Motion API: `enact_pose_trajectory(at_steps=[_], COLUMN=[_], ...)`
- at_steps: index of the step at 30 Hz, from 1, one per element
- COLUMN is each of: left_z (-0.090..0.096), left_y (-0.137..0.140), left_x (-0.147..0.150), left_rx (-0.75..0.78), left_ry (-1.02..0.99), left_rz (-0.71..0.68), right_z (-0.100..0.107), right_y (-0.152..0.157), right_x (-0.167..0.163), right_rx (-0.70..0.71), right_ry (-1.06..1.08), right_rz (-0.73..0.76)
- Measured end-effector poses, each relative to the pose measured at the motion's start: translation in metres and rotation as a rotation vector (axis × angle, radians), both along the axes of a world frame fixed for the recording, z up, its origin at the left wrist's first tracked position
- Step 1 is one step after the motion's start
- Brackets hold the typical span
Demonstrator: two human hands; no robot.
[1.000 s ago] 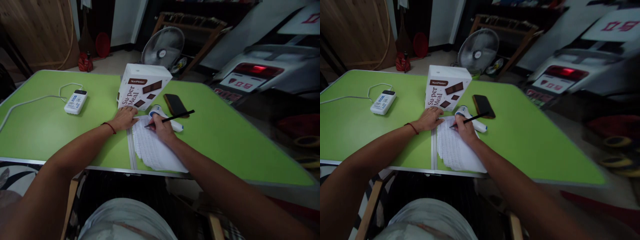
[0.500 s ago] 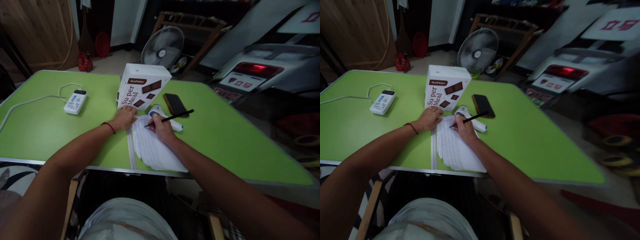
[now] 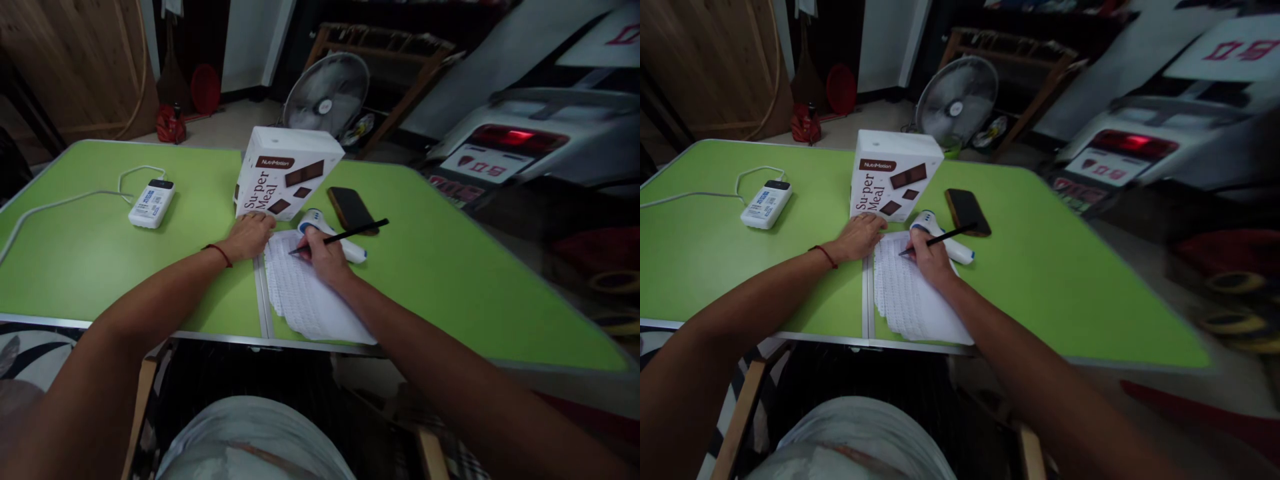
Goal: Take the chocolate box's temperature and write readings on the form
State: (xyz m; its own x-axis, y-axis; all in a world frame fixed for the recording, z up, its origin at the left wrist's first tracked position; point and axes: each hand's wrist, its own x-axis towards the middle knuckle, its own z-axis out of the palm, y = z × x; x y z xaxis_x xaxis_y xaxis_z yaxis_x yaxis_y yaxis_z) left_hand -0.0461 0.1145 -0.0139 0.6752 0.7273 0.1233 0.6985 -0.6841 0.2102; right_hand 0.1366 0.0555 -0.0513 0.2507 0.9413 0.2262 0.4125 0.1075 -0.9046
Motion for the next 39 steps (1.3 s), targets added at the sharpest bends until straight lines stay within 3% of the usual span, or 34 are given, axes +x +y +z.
enact_pose_trajectory(at_steps=[22,39], left_z=[0.0017,-0.0026], left_y=[-0.001,-0.0027], left_x=[-0.0004,-0.0003], left_rx=[-0.022,0.003], left_ry=[-0.007,-0.011], left_rz=[0.001,-0.008], right_z=[0.0062,0.0014], right_y=[-0.0022,-0.0039], right_x=[-0.0041,-0.0028], right_rx=[0.004,-0.056], right_ry=[-0.002,0.108], right_rz=[0.012,-0.102])
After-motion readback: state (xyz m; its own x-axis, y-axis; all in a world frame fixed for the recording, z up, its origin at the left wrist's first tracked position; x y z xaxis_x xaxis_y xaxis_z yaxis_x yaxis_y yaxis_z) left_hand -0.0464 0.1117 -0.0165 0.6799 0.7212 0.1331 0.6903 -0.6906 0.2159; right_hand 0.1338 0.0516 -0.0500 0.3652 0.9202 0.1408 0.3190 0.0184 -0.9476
